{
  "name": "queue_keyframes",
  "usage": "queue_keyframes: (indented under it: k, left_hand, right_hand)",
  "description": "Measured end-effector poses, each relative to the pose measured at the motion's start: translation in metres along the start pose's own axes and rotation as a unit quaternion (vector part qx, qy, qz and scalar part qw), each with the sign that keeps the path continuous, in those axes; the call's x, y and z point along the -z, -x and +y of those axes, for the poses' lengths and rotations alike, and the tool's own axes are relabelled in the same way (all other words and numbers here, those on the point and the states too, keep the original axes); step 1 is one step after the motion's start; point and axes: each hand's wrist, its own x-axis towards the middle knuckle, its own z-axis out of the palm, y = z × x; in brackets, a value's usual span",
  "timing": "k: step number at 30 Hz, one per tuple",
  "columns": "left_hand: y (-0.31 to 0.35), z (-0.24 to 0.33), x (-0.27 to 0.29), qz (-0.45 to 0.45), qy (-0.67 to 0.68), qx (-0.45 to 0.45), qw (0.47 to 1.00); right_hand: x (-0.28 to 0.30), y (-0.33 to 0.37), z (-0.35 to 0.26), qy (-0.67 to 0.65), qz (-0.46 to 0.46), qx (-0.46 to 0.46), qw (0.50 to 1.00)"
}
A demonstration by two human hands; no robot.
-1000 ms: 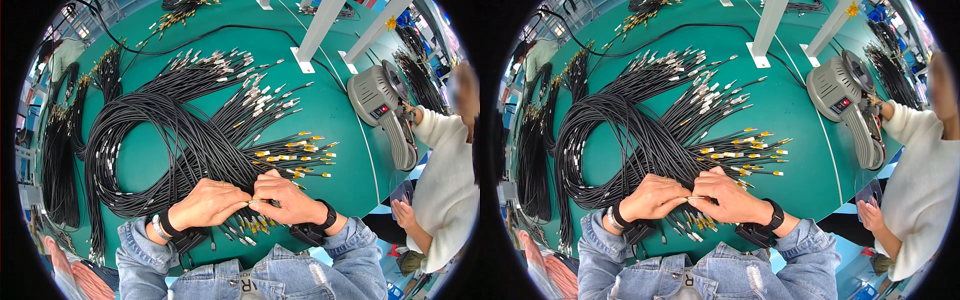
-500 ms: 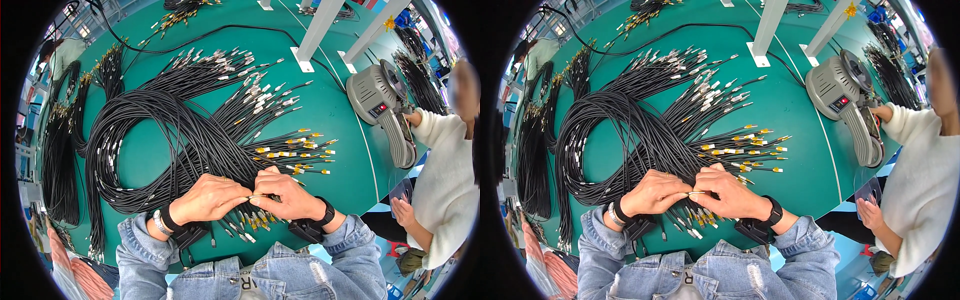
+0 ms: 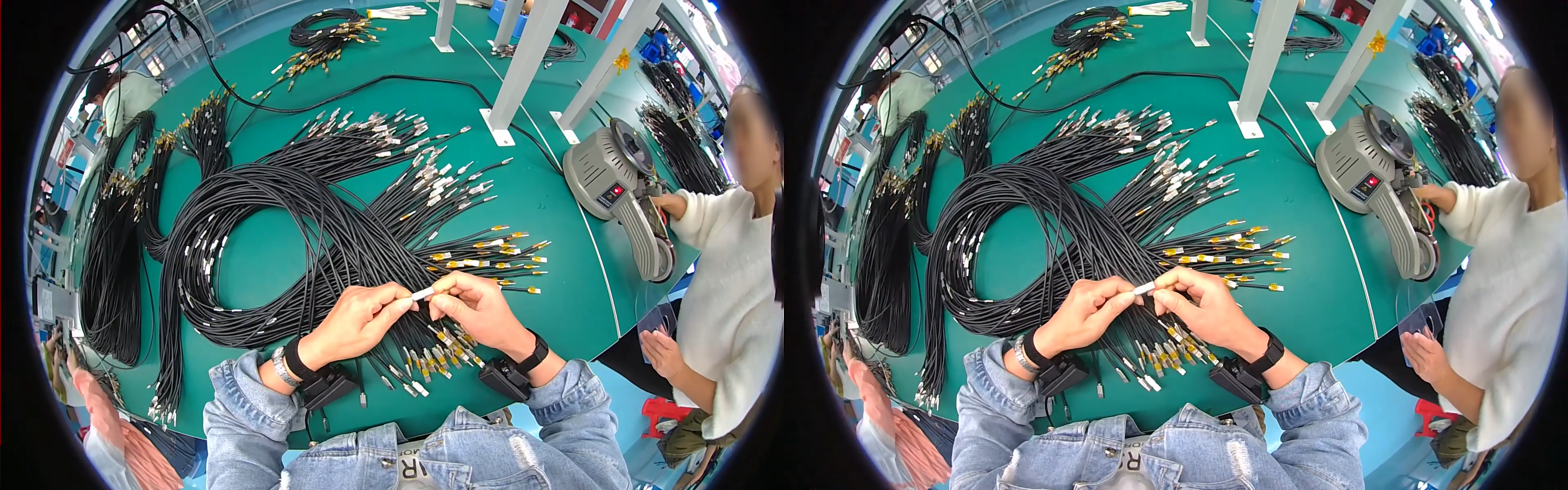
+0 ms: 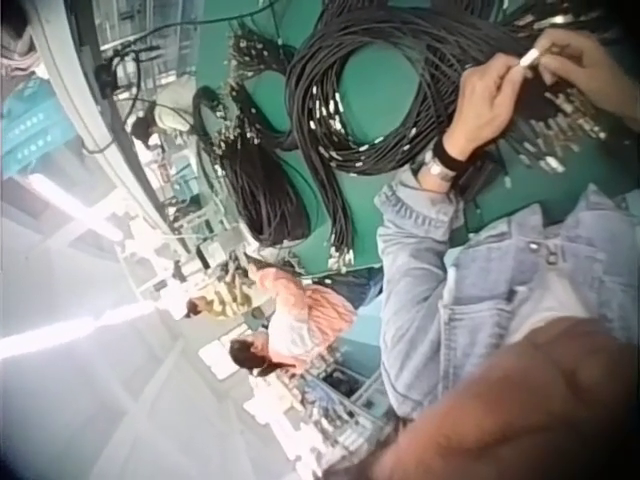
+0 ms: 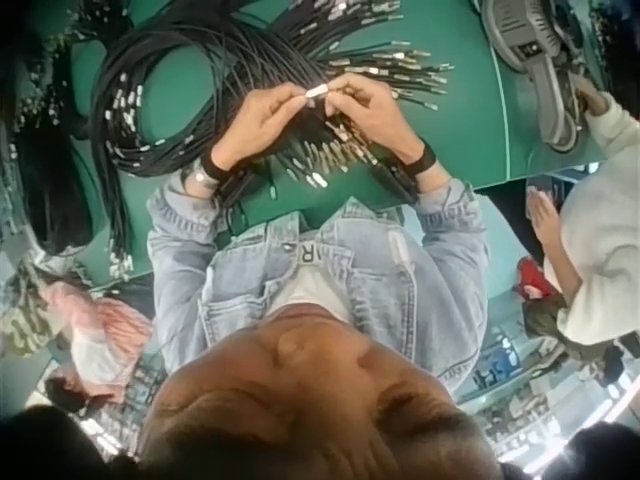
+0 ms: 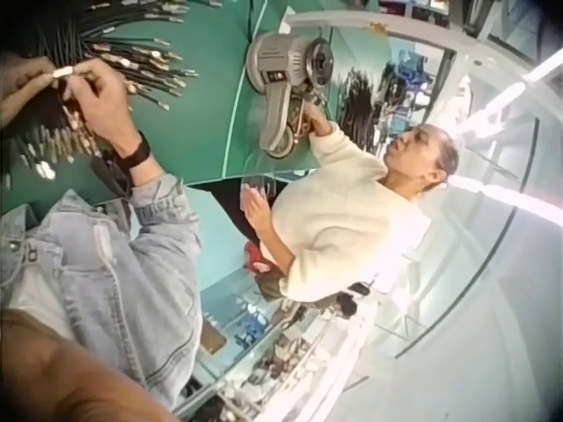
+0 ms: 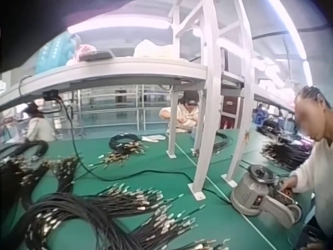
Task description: The person gathers a bundle of cables, moves them across the table, and then slides a small sleeve onto the end of each cable one at a time.
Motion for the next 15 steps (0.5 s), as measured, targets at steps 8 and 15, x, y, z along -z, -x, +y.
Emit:
queue_keyframes:
  k: [8, 15]
  left_hand:
    - [-0.0011, 0.0021, -0.0004, 0.004, -0.015, -0.005, 1.000]
    - [-0.0012, 0.0064, -0.0038, 0.028, -0.017, -0.040, 0.999]
  right_hand:
    - [-0.0002, -0.0012, -0.0010, 0.000, 0.008, 0.021, 1.000]
    - [-0.0010, -0.0010, -0.0031, 0.005, 0.015, 0.023, 1.000]
